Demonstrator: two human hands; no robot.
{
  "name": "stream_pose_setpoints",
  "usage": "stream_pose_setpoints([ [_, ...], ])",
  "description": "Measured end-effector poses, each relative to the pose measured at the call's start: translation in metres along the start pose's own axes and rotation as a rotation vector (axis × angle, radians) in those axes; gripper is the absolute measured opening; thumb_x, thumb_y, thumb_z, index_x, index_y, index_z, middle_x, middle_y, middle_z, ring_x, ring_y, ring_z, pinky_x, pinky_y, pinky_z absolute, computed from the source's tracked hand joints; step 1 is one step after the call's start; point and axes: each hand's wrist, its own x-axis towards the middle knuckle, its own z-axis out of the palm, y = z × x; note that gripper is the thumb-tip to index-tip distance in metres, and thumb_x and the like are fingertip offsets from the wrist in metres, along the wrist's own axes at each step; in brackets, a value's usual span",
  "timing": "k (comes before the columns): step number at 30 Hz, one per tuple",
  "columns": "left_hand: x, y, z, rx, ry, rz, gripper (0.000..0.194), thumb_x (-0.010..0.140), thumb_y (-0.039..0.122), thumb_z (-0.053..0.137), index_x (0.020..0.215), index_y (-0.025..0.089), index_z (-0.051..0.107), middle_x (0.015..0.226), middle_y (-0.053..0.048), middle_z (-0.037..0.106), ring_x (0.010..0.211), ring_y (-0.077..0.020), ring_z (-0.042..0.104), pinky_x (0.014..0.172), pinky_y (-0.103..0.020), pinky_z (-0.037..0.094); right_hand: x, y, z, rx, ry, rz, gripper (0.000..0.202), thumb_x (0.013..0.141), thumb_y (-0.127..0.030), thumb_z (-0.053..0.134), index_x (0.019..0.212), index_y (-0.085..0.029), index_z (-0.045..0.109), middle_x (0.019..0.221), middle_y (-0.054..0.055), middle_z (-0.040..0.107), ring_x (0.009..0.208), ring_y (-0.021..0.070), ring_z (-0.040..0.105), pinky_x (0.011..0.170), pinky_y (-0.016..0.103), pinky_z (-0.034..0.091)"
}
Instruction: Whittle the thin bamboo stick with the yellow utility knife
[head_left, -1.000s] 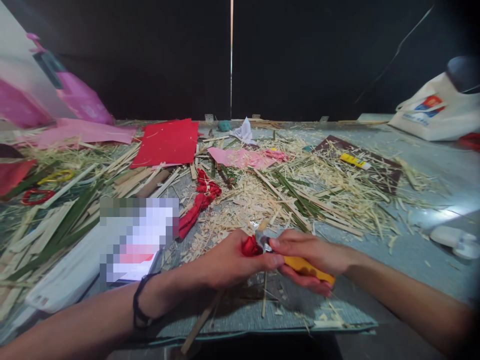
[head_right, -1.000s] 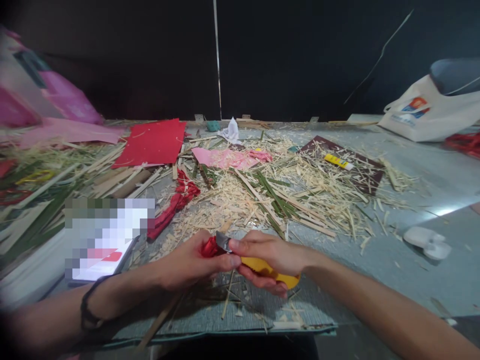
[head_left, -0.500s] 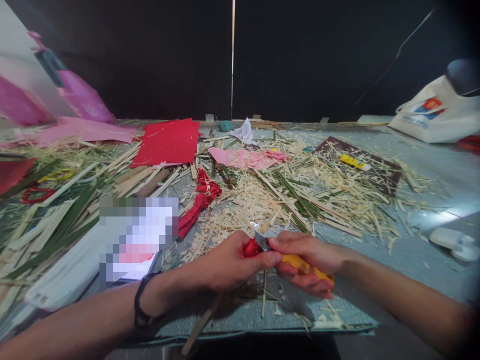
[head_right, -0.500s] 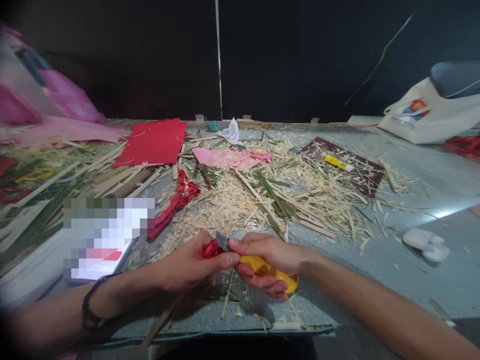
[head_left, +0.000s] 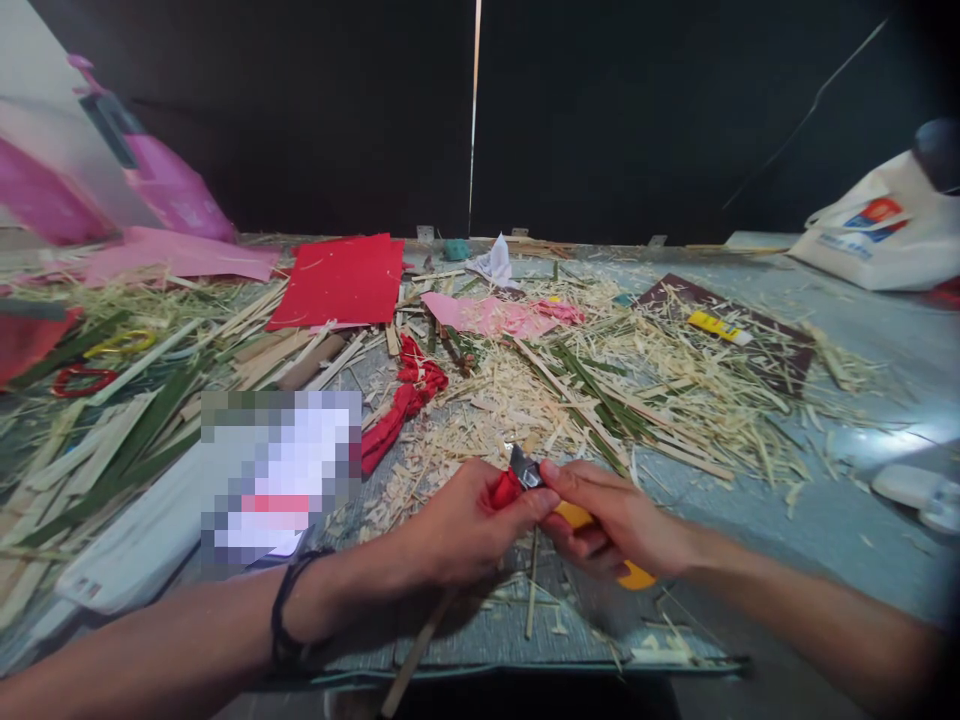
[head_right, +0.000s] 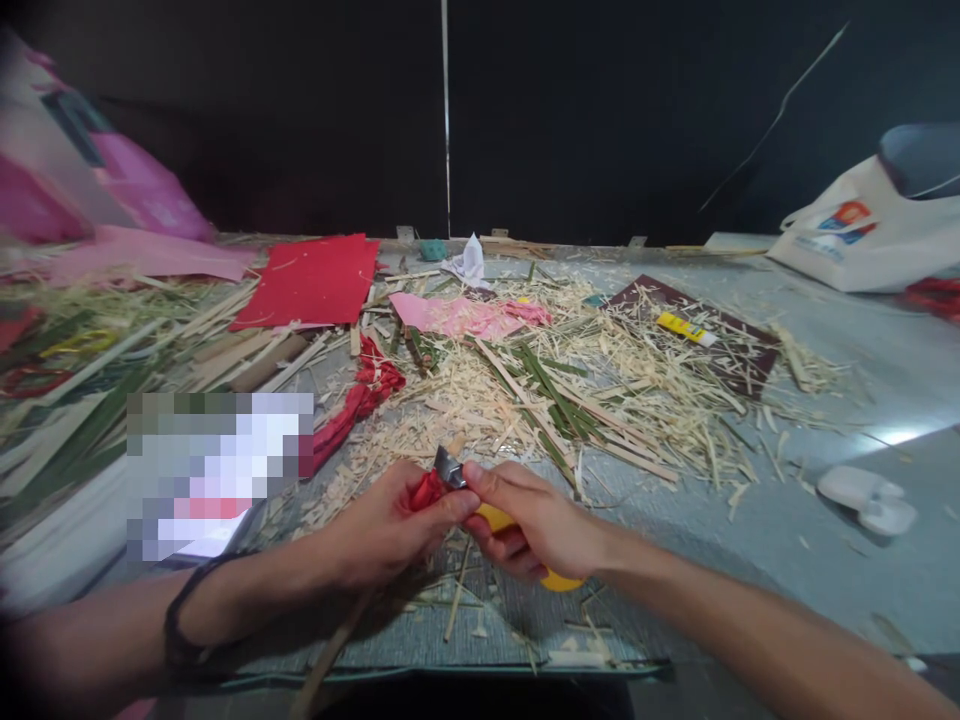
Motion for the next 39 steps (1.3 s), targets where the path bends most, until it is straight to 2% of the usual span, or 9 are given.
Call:
stream_pose_setpoints([
  [5,0.000,0.004,-0.005,-0.047,-0.084,0.030,0.037,0.092,0.042,0.061,0.064,0.018,0.054,0.054,0.008,0.040,0.053,-0.0077,0.031,0.051,-0.022,0.028,0.001,-0.002,-0.005,-0.017,-0.078,0.021,0.059,0.094,-0.072,0.047,0.068,-0.019,0.045,0.047,-0.010,0.027,0.037,0.0047,0.016,0.030,0.014,0.017],
  [8,-0.002,0.005,-0.008,-0.045,-0.136,0.015,0.042,0.088,0.046,0.069,0.063,0.018,0.051,0.054,0.009,0.036,0.051,-0.0067,0.027,0.049,-0.022,0.025,0.000,-0.003,-0.008,-0.021,-0.131,0.049,0.060,0.094,-0.073,0.047,0.066,-0.020,0.044,0.044,-0.011,0.025,0.034,0.0049,0.018,0.029,0.014,0.019],
  [13,-0.003,0.005,-0.010,-0.019,-0.149,-0.024,0.052,0.085,0.052,0.071,0.059,0.019,0.041,0.052,0.010,0.029,0.049,-0.0061,0.023,0.045,-0.023,0.016,-0.001,-0.006,-0.010,-0.022,-0.188,0.108,0.060,0.095,-0.072,0.045,0.067,-0.019,0.045,0.045,-0.010,0.029,0.032,0.0041,0.018,0.027,0.014,0.020],
  [19,-0.003,0.002,-0.007,-0.075,-0.126,0.001,0.046,0.090,0.050,0.064,0.061,0.018,0.049,0.051,0.010,0.035,0.047,-0.0058,0.025,0.044,-0.022,0.018,0.001,-0.007,-0.010,0.015,-0.207,0.143,0.061,0.092,-0.076,0.046,0.067,-0.020,0.043,0.043,-0.012,0.026,0.029,0.0047,0.019,0.026,0.015,0.024],
  [25,-0.004,-0.002,0.000,-0.104,-0.005,-0.022,0.049,0.087,0.056,0.063,0.059,0.020,0.046,0.045,0.010,0.036,0.041,-0.0053,0.024,0.041,-0.023,0.016,-0.001,-0.002,0.004,0.027,-0.037,0.048,0.060,0.093,-0.075,0.046,0.068,-0.020,0.044,0.046,-0.010,0.026,0.035,0.0046,0.016,0.031,0.015,0.017],
  [32,-0.002,-0.004,0.001,-0.016,0.049,0.018,0.046,0.088,0.051,0.062,0.058,0.019,0.046,0.050,0.009,0.038,0.047,-0.0063,0.027,0.044,-0.022,0.020,-0.004,0.000,0.023,-0.006,0.201,-0.040,0.065,0.086,-0.080,0.053,0.067,-0.019,0.045,0.050,-0.010,0.026,0.041,0.0042,0.016,0.036,0.015,0.014],
  [34,0.000,-0.004,-0.002,0.008,0.028,0.011,0.047,0.088,0.051,0.061,0.057,0.019,0.046,0.049,0.009,0.036,0.046,-0.0064,0.027,0.044,-0.023,0.020,-0.003,-0.001,0.022,0.002,0.217,-0.035,0.064,0.086,-0.079,0.054,0.067,-0.019,0.045,0.049,-0.010,0.025,0.041,0.0039,0.014,0.036,0.015,0.013],
  [36,0.001,-0.003,-0.004,-0.003,-0.009,0.006,0.048,0.089,0.052,0.060,0.057,0.019,0.047,0.047,0.009,0.036,0.045,-0.0064,0.026,0.043,-0.024,0.019,-0.001,-0.002,0.016,0.020,0.157,0.000,0.064,0.088,-0.079,0.050,0.067,-0.019,0.045,0.048,-0.011,0.023,0.040,0.0041,0.013,0.035,0.015,0.013],
  [39,0.000,-0.001,-0.007,-0.052,-0.072,0.017,0.043,0.088,0.048,0.061,0.059,0.019,0.047,0.049,0.009,0.035,0.045,-0.0062,0.025,0.044,-0.024,0.018,0.000,-0.005,0.005,0.030,-0.021,0.053,0.060,0.092,-0.074,0.049,0.067,-0.020,0.044,0.046,-0.011,0.022,0.037,0.0047,0.013,0.033,0.016,0.014],
])
